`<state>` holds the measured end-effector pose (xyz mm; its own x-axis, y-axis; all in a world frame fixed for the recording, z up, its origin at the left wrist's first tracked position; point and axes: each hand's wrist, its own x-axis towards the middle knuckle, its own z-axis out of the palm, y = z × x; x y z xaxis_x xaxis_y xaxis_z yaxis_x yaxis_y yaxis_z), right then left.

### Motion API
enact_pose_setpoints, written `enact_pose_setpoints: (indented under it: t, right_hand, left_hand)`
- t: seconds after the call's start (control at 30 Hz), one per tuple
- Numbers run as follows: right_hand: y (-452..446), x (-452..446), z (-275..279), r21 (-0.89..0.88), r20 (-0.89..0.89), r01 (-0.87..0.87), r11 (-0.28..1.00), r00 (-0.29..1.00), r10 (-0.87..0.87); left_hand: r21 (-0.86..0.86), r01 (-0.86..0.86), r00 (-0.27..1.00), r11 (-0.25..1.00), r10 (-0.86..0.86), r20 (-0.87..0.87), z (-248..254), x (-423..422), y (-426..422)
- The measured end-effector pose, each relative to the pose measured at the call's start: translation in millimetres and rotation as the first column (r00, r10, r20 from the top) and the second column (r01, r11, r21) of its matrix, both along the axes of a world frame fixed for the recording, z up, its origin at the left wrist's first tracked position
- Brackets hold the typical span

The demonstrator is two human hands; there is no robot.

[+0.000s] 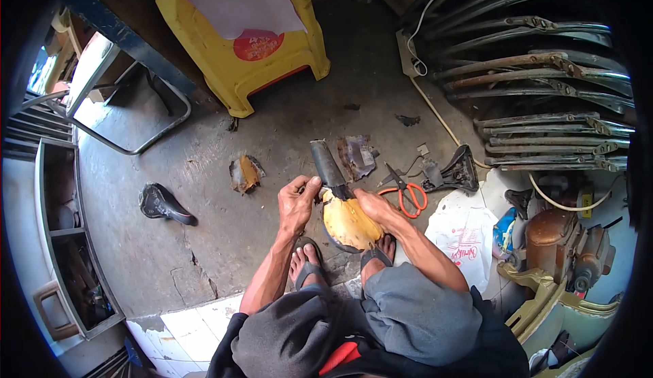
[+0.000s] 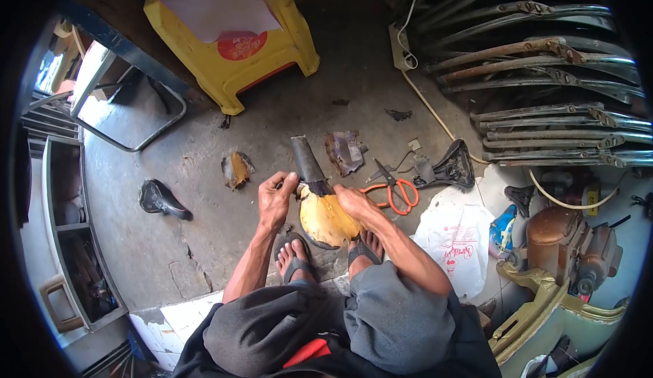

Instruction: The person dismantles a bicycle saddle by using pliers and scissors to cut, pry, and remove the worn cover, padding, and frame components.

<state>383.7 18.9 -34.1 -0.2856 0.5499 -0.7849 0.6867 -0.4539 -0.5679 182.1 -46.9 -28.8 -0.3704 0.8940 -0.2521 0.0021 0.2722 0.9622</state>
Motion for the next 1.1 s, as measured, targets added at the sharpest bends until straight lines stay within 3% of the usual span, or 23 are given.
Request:
enact_pose_setpoints:
  t: [0.07,0.13,0.17,0.2,0.27,0.33,0.4,0.47,0.57,0.67,0.73,0.8,0.83,0.87,0.9,0.97,1.0,1.07,1.1]
  right_hand:
    - [-3,2,-3,-0.098,-0.091,0.094,0.991,0.991,-0.103]
    - [2,6,10,-0.148,-0.077,0.058,0.987,0.995,-0.07]
    - [-2,8,3,-0.088,-0.083,0.057,0.994,0.994,-0.064]
    - [-6,10,-3,-0.029,-0.087,0.057,0.998,0.994,-0.059]
    - [-14,12,-14,0.057,-0.062,0.002,0.998,0.998,0.001]
    - [-15,11,-26,0.152,-0.034,-0.053,0.987,0.998,0.058]
    - [-21,6,-32,0.048,0.017,0.076,0.996,0.997,-0.077]
    - [-21,5,-27,0.065,0.055,0.102,0.993,0.993,-0.106]
    - [-9,3,1,0.016,0.037,-0.036,0.999,0.999,0.035]
    - [-4,16,-4,0.078,0.148,-0.167,0.983,0.977,0.154]
    - [-5,45,-44,0.515,0.332,-0.284,0.809,0.936,0.117]
    - [-16,69,-55,0.657,0.523,-0.344,0.671,0.849,-0.077]
    - [-20,84,-68,0.655,0.527,-0.348,0.671,0.847,-0.075]
    - [-24,100,-87,0.674,0.541,-0.358,0.646,0.835,-0.102]
    - [-25,108,-91,0.693,0.554,-0.37,0.619,0.823,-0.128]
    - [-34,120,-96,0.718,0.516,-0.355,0.598,0.849,-0.116]
    - [-37,123,-97,0.745,0.47,-0.328,0.58,0.876,-0.109]
    - [-30,128,-103,0.758,0.425,-0.276,0.591,0.896,-0.127]
    - [-29,132,-105,0.769,0.379,-0.218,0.6,0.912,-0.154]
  left_hand:
    - [-0.051,0.064,0.996,0.997,-0.06,0.071,-9,2,-7]
    - [0.126,-0.094,0.994,0.988,0.086,0.072,-18,14,-9]
    - [0.029,-0.121,0.932,0.992,0.103,0.347,-15,11,-9]
    - [-0.079,-0.134,0.854,0.988,0.156,0.497,-6,10,-10]
    - [-0.007,0.066,0.689,0.998,-0.04,0.723,-9,3,-16]
    - [0.003,0.022,0.672,1.0,-0.017,0.74,-11,13,-16]
    - [-0.023,0.019,0.689,1.0,0.004,0.725,-4,19,-15]
    - [-0.324,-0.01,0.813,0.946,0.196,0.548,-10,23,-15]
    - [-0.296,0.036,0.814,0.955,0.143,0.562,-22,20,-18]
    - [-0.27,0.054,0.826,0.961,0.109,0.552,-32,18,-19]
    - [-0.261,0.035,0.838,0.965,0.114,0.533,-55,14,-21]
    - [-0.146,0.042,0.973,0.988,-0.008,0.231,-102,9,-22]
    - [-0.077,0.034,0.995,0.996,-0.027,0.093,-100,8,-21]
    - [-0.077,0.033,0.995,0.996,-0.026,0.1,-97,8,-23]
    - [-0.131,-0.03,0.992,0.991,0.013,-0.126,-93,9,-24]
    - [-0.127,-0.131,0.849,0.983,0.045,-0.526,-77,13,-28]
    - [-0.134,-0.136,0.85,0.982,0.046,-0.524,-72,13,-31]
    - [0.079,-0.062,0.608,0.995,0.1,-0.788,-62,9,-34]
    - [0.065,0.057,0.573,0.996,0.021,-0.819,-50,5,-35]
